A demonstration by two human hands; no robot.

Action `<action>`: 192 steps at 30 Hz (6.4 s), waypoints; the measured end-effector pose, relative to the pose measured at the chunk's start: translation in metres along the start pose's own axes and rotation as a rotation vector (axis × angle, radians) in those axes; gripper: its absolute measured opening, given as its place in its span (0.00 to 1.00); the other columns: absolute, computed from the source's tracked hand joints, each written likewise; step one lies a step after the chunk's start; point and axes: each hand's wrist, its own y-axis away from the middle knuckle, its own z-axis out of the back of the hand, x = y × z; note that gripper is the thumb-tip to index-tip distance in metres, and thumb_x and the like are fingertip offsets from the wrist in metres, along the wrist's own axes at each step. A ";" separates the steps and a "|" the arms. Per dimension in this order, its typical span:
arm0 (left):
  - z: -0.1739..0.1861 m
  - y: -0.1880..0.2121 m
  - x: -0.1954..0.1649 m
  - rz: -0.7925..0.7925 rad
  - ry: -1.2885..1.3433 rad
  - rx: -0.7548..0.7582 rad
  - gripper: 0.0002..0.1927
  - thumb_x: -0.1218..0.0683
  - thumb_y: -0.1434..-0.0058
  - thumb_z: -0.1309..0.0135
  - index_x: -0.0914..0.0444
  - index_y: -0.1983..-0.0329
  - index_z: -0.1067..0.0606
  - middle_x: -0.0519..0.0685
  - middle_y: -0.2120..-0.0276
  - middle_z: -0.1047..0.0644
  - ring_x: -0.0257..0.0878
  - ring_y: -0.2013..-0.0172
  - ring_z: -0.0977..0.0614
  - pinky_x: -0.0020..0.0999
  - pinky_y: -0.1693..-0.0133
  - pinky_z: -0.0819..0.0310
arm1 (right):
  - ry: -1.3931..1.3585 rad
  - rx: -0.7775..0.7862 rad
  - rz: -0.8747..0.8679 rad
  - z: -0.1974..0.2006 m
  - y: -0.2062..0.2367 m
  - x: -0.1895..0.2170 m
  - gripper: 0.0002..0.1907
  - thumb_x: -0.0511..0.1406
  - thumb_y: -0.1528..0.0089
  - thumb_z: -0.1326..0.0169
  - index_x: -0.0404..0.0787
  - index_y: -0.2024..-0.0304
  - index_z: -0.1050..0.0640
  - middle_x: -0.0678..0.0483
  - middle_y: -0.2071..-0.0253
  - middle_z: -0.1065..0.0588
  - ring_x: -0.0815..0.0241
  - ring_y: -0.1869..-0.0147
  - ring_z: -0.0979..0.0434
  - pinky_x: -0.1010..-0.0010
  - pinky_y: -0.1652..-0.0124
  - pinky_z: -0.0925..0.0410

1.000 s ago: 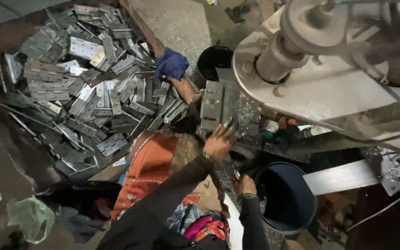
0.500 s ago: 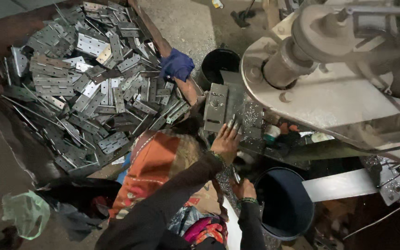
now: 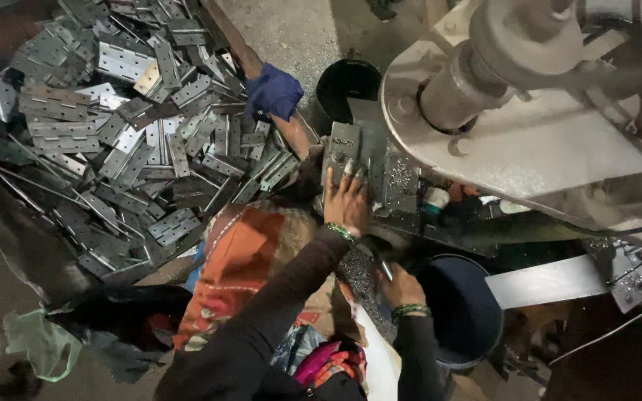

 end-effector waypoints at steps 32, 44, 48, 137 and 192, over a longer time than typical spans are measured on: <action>-0.002 -0.038 0.020 -0.033 -0.020 0.066 0.28 0.49 0.41 0.48 0.57 0.36 0.26 0.47 0.32 0.32 0.48 0.27 0.40 0.68 0.29 0.71 | -0.035 0.055 -0.042 -0.020 -0.006 -0.013 0.27 0.53 0.43 0.43 0.39 0.54 0.17 0.36 0.60 0.19 0.36 0.51 0.18 0.48 0.53 0.27; 0.003 -0.049 0.021 0.031 0.026 0.080 0.26 0.48 0.39 0.48 0.57 0.37 0.25 0.45 0.32 0.31 0.44 0.28 0.38 0.63 0.27 0.71 | 0.017 0.110 -0.165 -0.046 -0.017 -0.008 0.33 0.58 0.42 0.40 0.33 0.59 0.16 0.30 0.60 0.21 0.33 0.49 0.20 0.49 0.52 0.26; -0.004 -0.066 0.020 0.020 -0.051 0.125 0.27 0.45 0.39 0.48 0.58 0.38 0.25 0.47 0.32 0.32 0.45 0.28 0.39 0.66 0.30 0.72 | 0.008 0.058 -0.115 -0.037 -0.004 -0.017 0.32 0.59 0.42 0.42 0.36 0.60 0.17 0.34 0.60 0.20 0.34 0.52 0.19 0.47 0.53 0.26; 0.001 -0.013 0.019 -0.041 -0.064 -0.048 0.25 0.47 0.41 0.49 0.57 0.41 0.24 0.47 0.36 0.28 0.48 0.29 0.38 0.68 0.30 0.70 | 0.047 0.121 -0.161 -0.028 -0.012 -0.001 0.29 0.55 0.46 0.41 0.41 0.54 0.15 0.38 0.54 0.19 0.37 0.46 0.19 0.49 0.48 0.27; 0.013 -0.059 0.033 -0.067 -0.059 0.042 0.24 0.47 0.37 0.49 0.56 0.38 0.25 0.45 0.35 0.29 0.48 0.28 0.38 0.68 0.28 0.66 | 0.091 0.037 -0.078 -0.027 -0.013 -0.004 0.28 0.57 0.41 0.43 0.44 0.53 0.18 0.37 0.55 0.20 0.34 0.48 0.20 0.46 0.50 0.27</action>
